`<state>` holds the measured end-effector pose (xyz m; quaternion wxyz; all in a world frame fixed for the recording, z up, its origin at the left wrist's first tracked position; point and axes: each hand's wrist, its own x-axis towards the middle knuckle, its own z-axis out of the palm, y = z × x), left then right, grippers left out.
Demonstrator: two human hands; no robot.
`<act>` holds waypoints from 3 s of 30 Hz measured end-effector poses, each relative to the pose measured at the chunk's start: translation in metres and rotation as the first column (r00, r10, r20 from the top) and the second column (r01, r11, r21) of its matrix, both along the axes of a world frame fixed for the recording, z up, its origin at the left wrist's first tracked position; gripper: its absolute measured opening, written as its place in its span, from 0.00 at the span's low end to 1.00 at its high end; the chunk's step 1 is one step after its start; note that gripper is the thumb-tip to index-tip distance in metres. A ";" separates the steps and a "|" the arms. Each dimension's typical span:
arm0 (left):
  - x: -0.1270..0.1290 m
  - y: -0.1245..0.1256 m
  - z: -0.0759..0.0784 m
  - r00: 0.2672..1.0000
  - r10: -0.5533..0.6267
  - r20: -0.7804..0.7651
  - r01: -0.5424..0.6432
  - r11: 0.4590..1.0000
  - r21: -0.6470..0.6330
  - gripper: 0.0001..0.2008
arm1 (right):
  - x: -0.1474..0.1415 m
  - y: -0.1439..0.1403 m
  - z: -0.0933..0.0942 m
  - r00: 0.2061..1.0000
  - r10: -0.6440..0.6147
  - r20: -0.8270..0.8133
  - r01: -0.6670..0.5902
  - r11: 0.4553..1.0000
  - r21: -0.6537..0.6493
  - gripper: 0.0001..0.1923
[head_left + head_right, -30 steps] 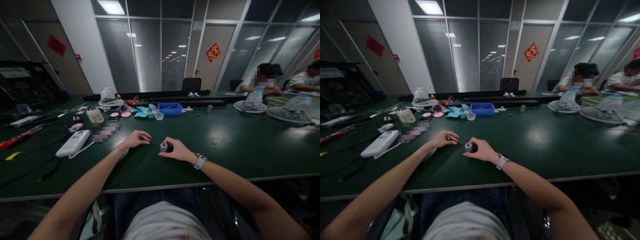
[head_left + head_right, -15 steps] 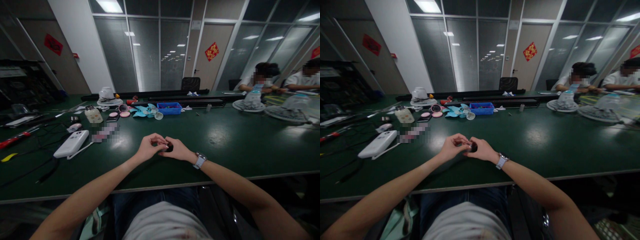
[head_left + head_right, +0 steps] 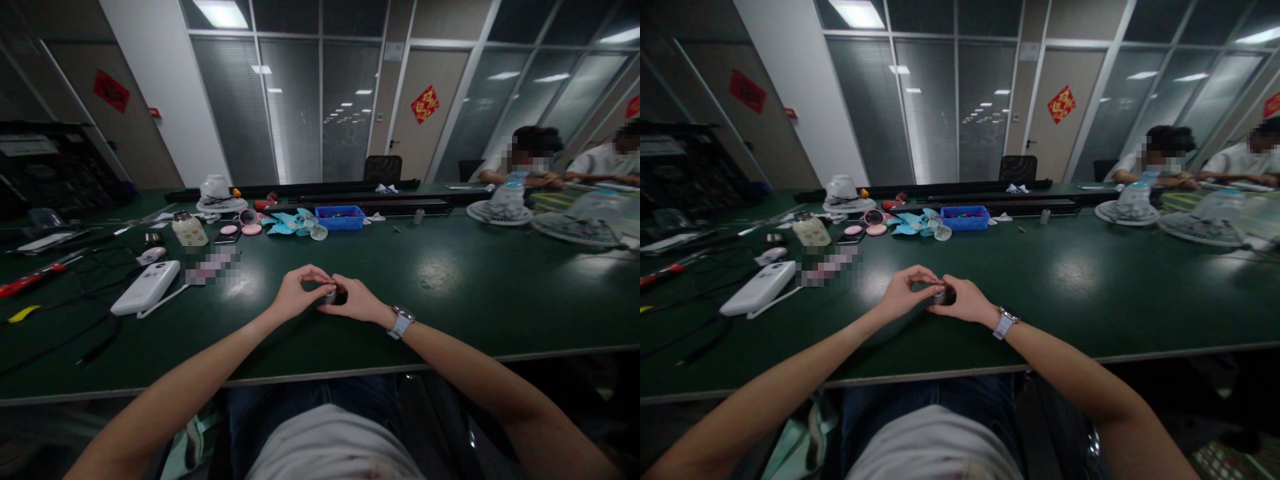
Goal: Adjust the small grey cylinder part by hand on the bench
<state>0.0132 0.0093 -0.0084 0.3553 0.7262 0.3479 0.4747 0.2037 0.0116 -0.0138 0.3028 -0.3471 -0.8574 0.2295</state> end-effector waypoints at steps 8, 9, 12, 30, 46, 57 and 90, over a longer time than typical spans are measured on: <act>0.000 -0.003 0.004 0.999 -0.005 -0.032 0.005 1.000 0.007 0.13 | -0.001 0.002 -0.001 1.000 -0.006 0.005 0.006 1.000 0.008 0.19; 0.000 -0.003 0.004 0.999 -0.008 -0.033 0.008 1.000 0.006 0.13 | -0.001 0.002 -0.001 1.000 -0.004 0.005 0.004 1.000 0.006 0.19; -0.001 -0.003 0.004 0.999 -0.025 -0.037 0.024 1.000 -0.001 0.14 | 0.000 0.001 -0.001 1.000 -0.002 0.001 0.002 1.000 0.001 0.20; -0.006 -0.004 0.007 0.991 -0.117 -0.070 0.113 0.992 -0.054 0.20 | 0.001 0.001 -0.001 0.999 0.014 -0.031 -0.015 1.000 -0.023 0.27; -0.009 0.002 0.001 0.998 -0.037 -0.042 0.036 0.998 -0.042 0.22 | 0.001 0.001 -0.002 0.999 0.032 -0.032 -0.033 0.999 -0.032 0.19; -0.005 0.000 0.002 0.990 -0.136 0.023 0.138 0.983 -0.124 0.18 | 0.000 0.001 -0.002 0.999 0.014 -0.042 -0.015 1.000 -0.020 0.21; -0.023 0.025 -0.015 0.981 0.168 -0.093 -0.174 0.982 -0.068 0.17 | 0.000 -0.001 0.002 0.998 0.043 -0.037 -0.045 0.997 -0.065 0.19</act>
